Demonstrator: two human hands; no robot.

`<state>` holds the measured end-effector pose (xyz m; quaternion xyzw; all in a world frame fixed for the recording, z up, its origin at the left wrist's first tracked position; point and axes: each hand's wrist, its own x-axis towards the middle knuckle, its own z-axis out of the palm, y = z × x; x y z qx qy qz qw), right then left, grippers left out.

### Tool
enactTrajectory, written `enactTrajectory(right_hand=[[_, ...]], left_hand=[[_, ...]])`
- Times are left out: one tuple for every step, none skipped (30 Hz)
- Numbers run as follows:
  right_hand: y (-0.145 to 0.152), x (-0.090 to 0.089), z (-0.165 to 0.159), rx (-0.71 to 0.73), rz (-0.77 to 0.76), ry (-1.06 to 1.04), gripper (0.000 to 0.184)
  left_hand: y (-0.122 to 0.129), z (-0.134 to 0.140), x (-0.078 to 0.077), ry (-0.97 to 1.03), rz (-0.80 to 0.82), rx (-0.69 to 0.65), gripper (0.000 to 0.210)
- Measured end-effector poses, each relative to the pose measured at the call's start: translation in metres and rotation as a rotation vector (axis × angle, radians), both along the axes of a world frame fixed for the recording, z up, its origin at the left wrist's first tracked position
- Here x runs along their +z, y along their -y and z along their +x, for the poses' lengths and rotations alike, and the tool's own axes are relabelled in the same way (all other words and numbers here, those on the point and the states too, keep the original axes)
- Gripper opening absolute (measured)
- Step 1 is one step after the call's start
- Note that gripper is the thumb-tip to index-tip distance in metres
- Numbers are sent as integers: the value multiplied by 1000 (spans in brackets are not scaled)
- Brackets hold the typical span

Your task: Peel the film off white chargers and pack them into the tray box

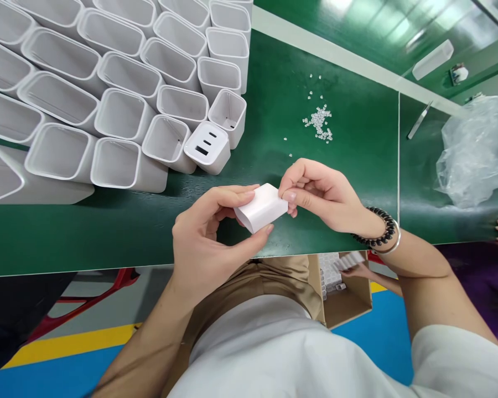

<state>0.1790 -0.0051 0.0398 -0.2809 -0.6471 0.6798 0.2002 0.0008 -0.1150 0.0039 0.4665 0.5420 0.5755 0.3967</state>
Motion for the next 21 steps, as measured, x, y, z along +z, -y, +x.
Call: enactTrajectory(right_hand=[[-1, 0, 0, 10, -18, -3, 17], [-2, -1, 1, 20, -43, -2, 18], [-4, -1, 1, 33, -73, 3, 19], [-6, -1, 2, 49, -109, 9, 21], [-7, -2, 2, 66, -147, 14, 22], [-9, -3, 3, 83, -184, 17, 22], [-11, -4, 3, 99, -215, 14, 23], [-12, -5, 3, 114, -243, 9, 23], [-13, -7, 3, 124, -266, 4, 23], [-13, -9, 3, 131, -287, -4, 24], [-13, -11, 2, 134, -306, -15, 25], [-13, -13, 2, 132, -323, -30, 26], [-12, -14, 1, 124, -338, -49, 27], [-11, -16, 0, 112, -351, -68, 28], [-9, -17, -1, 99, -363, -84, 28], [-7, -18, -1, 88, -373, -95, 28], [-5, -18, -2, 80, -383, -105, 28], [-3, -18, -2, 73, -394, -118, 28], [-1, -18, -3, 68, -406, -133, 27], [1, -17, -4, 62, -417, -150, 26], [3, -17, -4, 51, -425, -167, 26]], left_hand=[[0, 0, 0, -6, -2, 1, 39], [0, 0, 0, -17, 1, 2, 39], [0, 0, 0, -32, 4, 2, 39], [0, 0, 0, -47, 7, 0, 39], [0, -1, 0, -59, 7, -7, 39], [0, -1, -1, -66, 12, -15, 39], [1, -1, -1, -68, 18, -24, 38], [1, -2, -2, -67, 27, -33, 38], [1, -2, -3, -65, 34, -41, 37], [1, -2, -3, -62, 46, -48, 37], [1, -3, -4, -59, 64, -53, 38], [1, -3, -5, -56, 80, -58, 38], [1, -3, -5, -51, 92, -63, 39], [1, -4, -5, -45, 103, -65, 39], [1, -4, -5, -41, 109, -67, 39], [1, -4, -5, -38, 111, -68, 38], [2, -4, -5, -38, 107, -69, 38], [2, -4, -6, -39, 108, -71, 38], [2, -4, -6, -41, 114, -71, 39], [3, -4, -6, -43, 121, -69, 39], [3, -4, -6, -44, 129, -66, 40]])
